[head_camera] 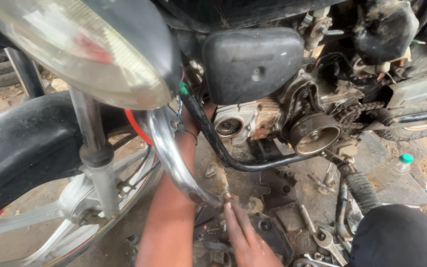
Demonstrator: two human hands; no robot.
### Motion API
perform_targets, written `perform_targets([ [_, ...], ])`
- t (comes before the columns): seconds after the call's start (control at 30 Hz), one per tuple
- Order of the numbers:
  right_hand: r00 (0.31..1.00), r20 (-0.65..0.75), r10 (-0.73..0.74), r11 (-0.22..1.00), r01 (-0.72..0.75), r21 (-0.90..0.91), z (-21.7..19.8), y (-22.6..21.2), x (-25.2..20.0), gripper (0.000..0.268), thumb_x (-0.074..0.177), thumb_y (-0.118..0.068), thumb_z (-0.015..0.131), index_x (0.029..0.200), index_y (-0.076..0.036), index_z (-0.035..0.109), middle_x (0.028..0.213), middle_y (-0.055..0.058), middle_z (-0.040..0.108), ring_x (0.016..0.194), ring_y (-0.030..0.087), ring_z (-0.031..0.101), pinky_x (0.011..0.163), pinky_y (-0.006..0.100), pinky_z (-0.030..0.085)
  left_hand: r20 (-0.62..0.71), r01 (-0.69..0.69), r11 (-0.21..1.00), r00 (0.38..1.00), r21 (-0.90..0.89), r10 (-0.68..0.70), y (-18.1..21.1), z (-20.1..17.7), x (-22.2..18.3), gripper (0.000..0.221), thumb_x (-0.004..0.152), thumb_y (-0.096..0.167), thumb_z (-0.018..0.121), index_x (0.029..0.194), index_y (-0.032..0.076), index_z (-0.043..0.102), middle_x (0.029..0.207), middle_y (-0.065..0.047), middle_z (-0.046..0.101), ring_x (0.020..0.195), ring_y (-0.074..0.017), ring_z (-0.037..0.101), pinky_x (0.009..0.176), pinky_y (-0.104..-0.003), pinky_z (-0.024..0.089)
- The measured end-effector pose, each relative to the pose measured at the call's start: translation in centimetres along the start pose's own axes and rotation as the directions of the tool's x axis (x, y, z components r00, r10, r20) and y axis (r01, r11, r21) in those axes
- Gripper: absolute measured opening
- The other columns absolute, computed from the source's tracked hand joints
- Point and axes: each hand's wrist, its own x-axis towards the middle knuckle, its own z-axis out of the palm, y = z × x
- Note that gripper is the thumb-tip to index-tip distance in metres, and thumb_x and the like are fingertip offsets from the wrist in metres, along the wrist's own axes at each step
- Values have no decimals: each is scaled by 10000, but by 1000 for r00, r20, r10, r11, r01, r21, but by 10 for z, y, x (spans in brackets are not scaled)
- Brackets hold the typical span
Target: Repairing a motorcycle engine by adjusting internal components and reassembling parts.
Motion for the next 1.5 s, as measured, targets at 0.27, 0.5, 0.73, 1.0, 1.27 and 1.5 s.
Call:
perform_targets([
  [0.27,997,72,-23,996,16,90,-14,-11,3,1140,854,-458,802,1588,50,94,1682,287,117,1507,517,276,1123,502,378,89,-3,995,996,-96,11,12,-7,1,597,828,234,808,1351,32,604,1253,-133,738,1173,-263,696,1000,-372,554],
  [0.5,997,69,-19,996,12,94,-16,-9,2,1113,840,-388,807,1582,60,109,1688,284,99,1502,515,294,1116,487,388,88,-154,987,984,-51,158,25,1,2,846,745,174,866,1424,-40,407,1374,-159,619,1268,-293,612,1082,-373,489],
  [0.73,997,70,-12,1000,11,18,-6,4,3,756,897,-30,534,1569,58,198,1696,252,166,1388,433,484,1053,428,447,132,-95,990,988,103,81,23,-2,6,694,919,320,743,1443,-14,433,1426,-161,626,1337,-277,605,1131,-354,477],
  [1.0,982,-14,-189,978,189,91,-21,-13,0,1007,903,-287,760,1513,136,80,1652,365,53,1454,572,326,1094,514,388,45,-84,973,996,217,76,36,-8,-4,726,807,279,762,1432,10,510,1365,-180,646,1194,-306,666,1006,-390,532],
  [1.27,990,58,-129,987,122,105,-9,6,-3,980,930,-353,746,1551,98,135,1652,313,125,1426,494,384,1128,474,416,56,-46,979,998,200,35,46,-7,-3,619,876,367,774,1356,32,572,1336,-156,663,1235,-300,650,1025,-399,516],
  [1.5,988,-41,-152,988,151,-22,-11,0,-2,872,866,-99,590,1590,114,152,1680,327,179,1443,496,433,1123,458,444,16,-63,959,998,275,61,16,-5,3,596,867,344,785,1351,45,608,1306,-153,700,1236,-303,654,1048,-406,512],
])
